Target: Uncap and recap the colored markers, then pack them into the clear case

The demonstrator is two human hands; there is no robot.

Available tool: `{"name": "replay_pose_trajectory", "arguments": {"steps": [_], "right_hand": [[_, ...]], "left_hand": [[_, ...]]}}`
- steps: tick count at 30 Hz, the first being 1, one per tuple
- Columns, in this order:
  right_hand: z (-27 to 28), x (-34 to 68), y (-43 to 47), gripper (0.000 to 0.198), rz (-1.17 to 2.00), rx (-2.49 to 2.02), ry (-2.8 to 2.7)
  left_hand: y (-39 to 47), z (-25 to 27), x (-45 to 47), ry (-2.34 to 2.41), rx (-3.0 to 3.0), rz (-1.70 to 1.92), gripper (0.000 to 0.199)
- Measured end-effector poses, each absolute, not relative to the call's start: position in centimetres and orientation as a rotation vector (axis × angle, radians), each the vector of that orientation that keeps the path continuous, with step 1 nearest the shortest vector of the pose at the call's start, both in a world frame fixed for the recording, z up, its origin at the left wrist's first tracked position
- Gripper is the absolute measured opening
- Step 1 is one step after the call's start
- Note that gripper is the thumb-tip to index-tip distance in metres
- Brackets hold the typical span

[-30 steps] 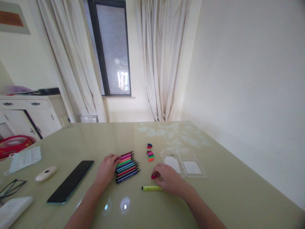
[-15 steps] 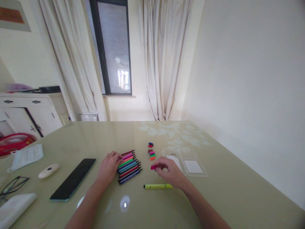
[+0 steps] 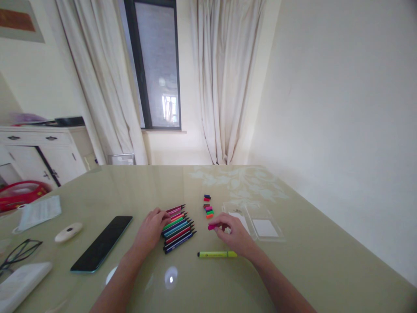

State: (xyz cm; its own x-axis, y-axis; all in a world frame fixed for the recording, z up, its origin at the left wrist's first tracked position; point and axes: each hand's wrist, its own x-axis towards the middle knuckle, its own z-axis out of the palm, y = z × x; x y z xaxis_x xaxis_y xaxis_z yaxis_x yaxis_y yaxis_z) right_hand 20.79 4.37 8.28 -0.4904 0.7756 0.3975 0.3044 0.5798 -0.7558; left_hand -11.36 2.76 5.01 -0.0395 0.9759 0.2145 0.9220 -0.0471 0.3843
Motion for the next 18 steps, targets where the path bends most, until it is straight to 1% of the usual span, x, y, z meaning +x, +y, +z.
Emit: {"name": "replay_pose_trajectory", "arguments": {"steps": [3, 5, 9, 12, 15, 18], "right_hand": [[8.3, 20.8, 4.3, 0.028, 0.795, -0.859, -2.052], [8.3, 20.8, 4.3, 0.025, 0.797, -0.867, -2.036], [8.1, 20.7, 4.5, 0.024, 0.799, -0.874, -1.987], [8.0, 20.6, 4.6, 0.024, 0.776, -0.892, -1.936], [8.2, 20.5, 4.6, 0.020, 0.751, -0.907, -1.889], [8.4, 20.6, 4.5, 0.020, 0.738, -0.906, -1.855]], "left_hand": [[2.5, 5.4, -11.1, 2.080, 2.069, 0.635, 0.011], [2.3, 5.5, -10.8, 2.072, 2.052, 0.660, 0.009], [2.2, 5.6, -10.3, 2.060, 2.006, 0.790, 0.019], [2.0, 6.0, -9.4, 1.979, 1.969, 1.013, 0.028], [1.6, 6.4, -7.8, 1.718, 1.986, 1.214, 0.030], [0.9, 6.7, -5.9, 1.570, 1.964, 1.269, 0.028]]}}
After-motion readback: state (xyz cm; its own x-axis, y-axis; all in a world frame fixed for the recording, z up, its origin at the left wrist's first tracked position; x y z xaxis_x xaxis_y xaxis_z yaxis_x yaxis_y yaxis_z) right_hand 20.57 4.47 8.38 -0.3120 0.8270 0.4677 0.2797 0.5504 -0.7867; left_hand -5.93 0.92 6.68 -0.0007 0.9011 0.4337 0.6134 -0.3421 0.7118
